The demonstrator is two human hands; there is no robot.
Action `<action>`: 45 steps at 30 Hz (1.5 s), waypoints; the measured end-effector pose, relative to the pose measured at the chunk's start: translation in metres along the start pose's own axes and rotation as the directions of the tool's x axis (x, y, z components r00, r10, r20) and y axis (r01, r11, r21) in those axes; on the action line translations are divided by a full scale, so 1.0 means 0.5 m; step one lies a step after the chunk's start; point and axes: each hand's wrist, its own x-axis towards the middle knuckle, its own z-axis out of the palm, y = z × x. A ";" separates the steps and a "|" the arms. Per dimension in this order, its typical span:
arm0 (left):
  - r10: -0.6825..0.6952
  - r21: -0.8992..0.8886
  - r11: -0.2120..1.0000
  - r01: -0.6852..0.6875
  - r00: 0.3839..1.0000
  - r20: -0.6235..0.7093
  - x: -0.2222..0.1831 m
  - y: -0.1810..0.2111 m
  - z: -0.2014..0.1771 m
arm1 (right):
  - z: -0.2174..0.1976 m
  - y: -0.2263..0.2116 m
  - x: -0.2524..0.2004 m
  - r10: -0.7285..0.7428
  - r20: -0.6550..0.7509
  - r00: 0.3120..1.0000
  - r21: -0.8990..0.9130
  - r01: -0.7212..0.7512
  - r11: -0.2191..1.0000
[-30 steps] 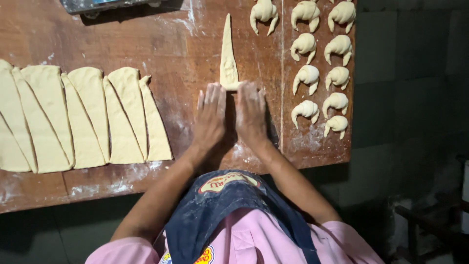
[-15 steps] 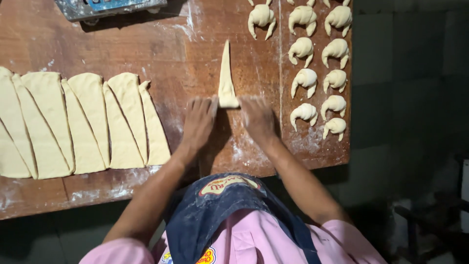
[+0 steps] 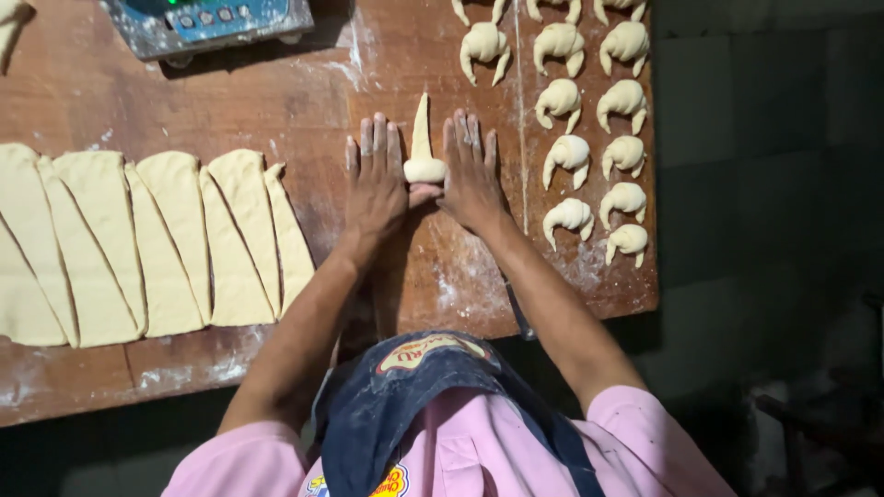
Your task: Rolling and shaping croissant dough on a wooden table with a digital scale and knife.
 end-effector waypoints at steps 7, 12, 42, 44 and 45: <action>0.036 -0.023 0.999 -0.035 0.999 0.032 -0.104 0.027 -0.019 | 0.054 -0.024 -0.123 -0.048 -0.179 0.983 0.166 0.078 0.983; -0.007 -0.002 1.000 0.007 1.000 0.005 -0.027 0.017 -0.005 | 0.035 -0.029 -0.038 0.019 -0.137 0.990 0.088 -0.007 0.996; 0.189 0.092 0.979 -0.183 0.980 -0.059 -0.019 -0.049 0.010 | -0.049 0.015 -0.022 -0.070 -0.221 0.973 0.153 0.105 0.983; 0.160 0.068 0.985 -0.157 0.986 -0.045 -0.048 -0.031 0.001 | -0.050 0.001 -0.051 -0.117 -0.272 0.955 0.148 0.161 0.976; 0.140 0.045 0.989 -0.138 0.989 -0.038 -0.065 -0.018 -0.003 | -0.053 -0.005 -0.070 -0.160 -0.329 0.931 0.135 0.214 0.968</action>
